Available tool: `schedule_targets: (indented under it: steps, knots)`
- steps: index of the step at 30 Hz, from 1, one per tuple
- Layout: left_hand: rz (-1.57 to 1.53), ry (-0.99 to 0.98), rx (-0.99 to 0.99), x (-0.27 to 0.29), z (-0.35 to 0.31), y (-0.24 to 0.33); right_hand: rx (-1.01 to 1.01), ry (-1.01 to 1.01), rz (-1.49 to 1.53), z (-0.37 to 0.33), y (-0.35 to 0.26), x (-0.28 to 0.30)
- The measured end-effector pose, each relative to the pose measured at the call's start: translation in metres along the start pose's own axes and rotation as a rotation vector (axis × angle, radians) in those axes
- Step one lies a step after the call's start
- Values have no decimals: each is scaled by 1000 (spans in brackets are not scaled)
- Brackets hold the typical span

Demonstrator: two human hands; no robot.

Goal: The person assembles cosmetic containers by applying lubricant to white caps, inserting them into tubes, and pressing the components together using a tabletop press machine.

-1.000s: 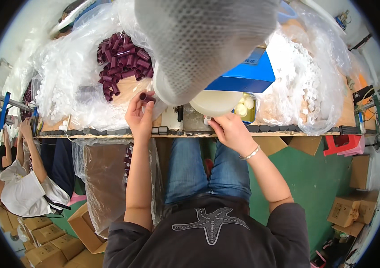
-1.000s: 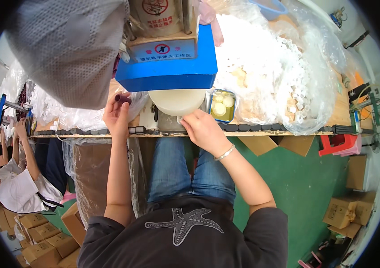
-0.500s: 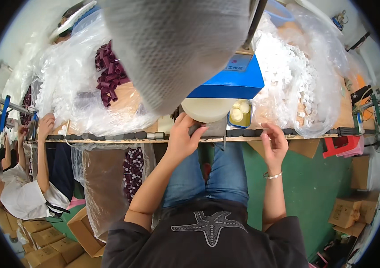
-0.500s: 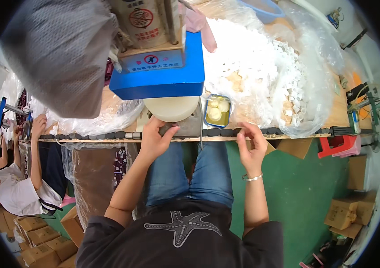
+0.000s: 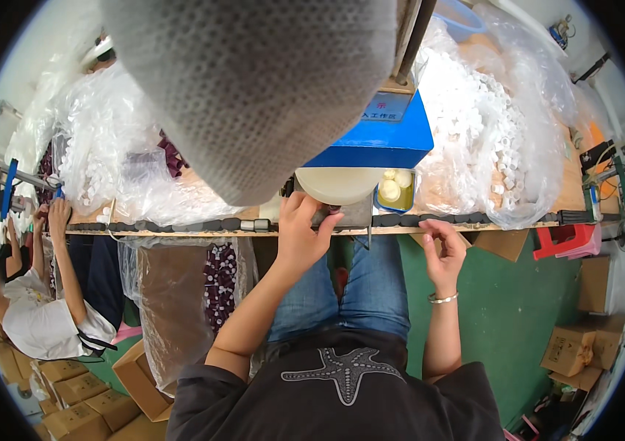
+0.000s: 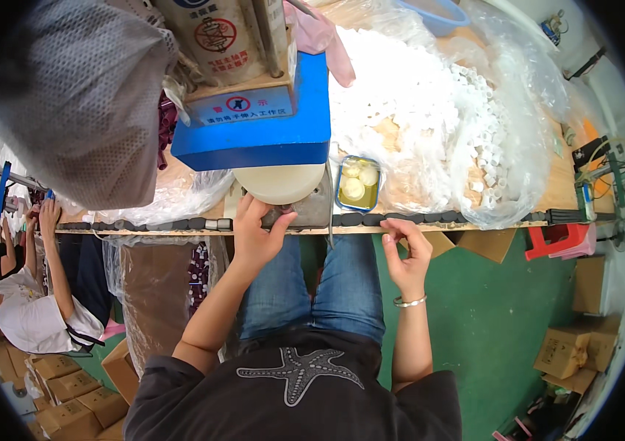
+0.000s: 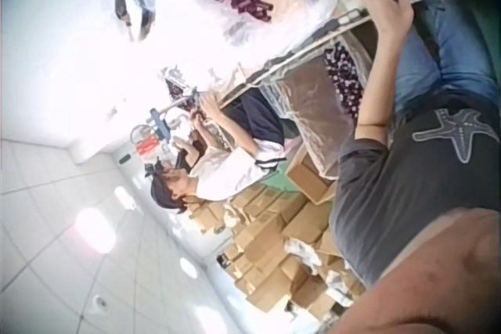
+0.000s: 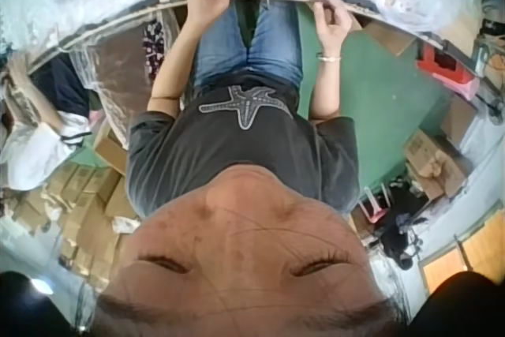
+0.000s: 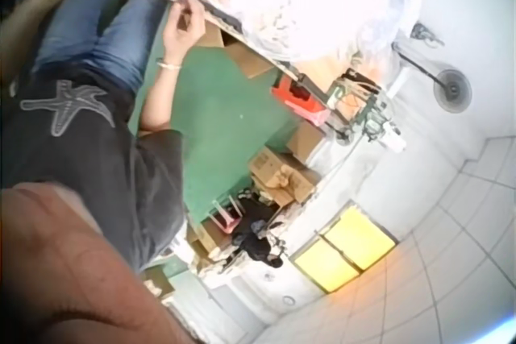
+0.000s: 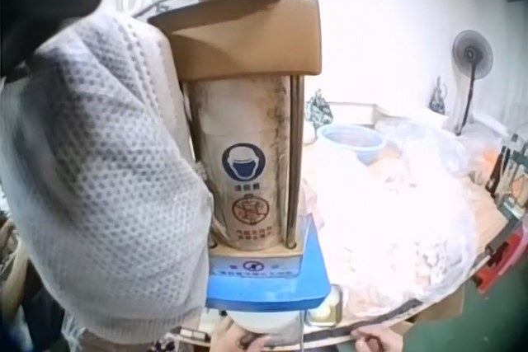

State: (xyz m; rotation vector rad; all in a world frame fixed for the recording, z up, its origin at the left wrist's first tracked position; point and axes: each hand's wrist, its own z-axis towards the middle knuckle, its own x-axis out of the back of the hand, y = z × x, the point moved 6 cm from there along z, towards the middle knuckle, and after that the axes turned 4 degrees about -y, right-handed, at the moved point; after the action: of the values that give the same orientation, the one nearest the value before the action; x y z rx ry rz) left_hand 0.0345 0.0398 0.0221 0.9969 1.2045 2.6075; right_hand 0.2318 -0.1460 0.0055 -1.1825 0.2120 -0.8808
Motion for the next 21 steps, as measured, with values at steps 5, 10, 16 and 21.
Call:
schedule_targets:
  steps: [5,10,16,21]
  knots:
    - [75,133,0,-1,-2,8,30,-36,-34,5,-6,-7]
    - [62,131,-11,-6,-6,1,62,-27,-90,3,-15,4]
    - [149,113,-81,-5,-8,-6,100,66,-190,9,-12,44]
    - [117,133,-63,-3,-10,-4,37,308,-598,52,11,121]
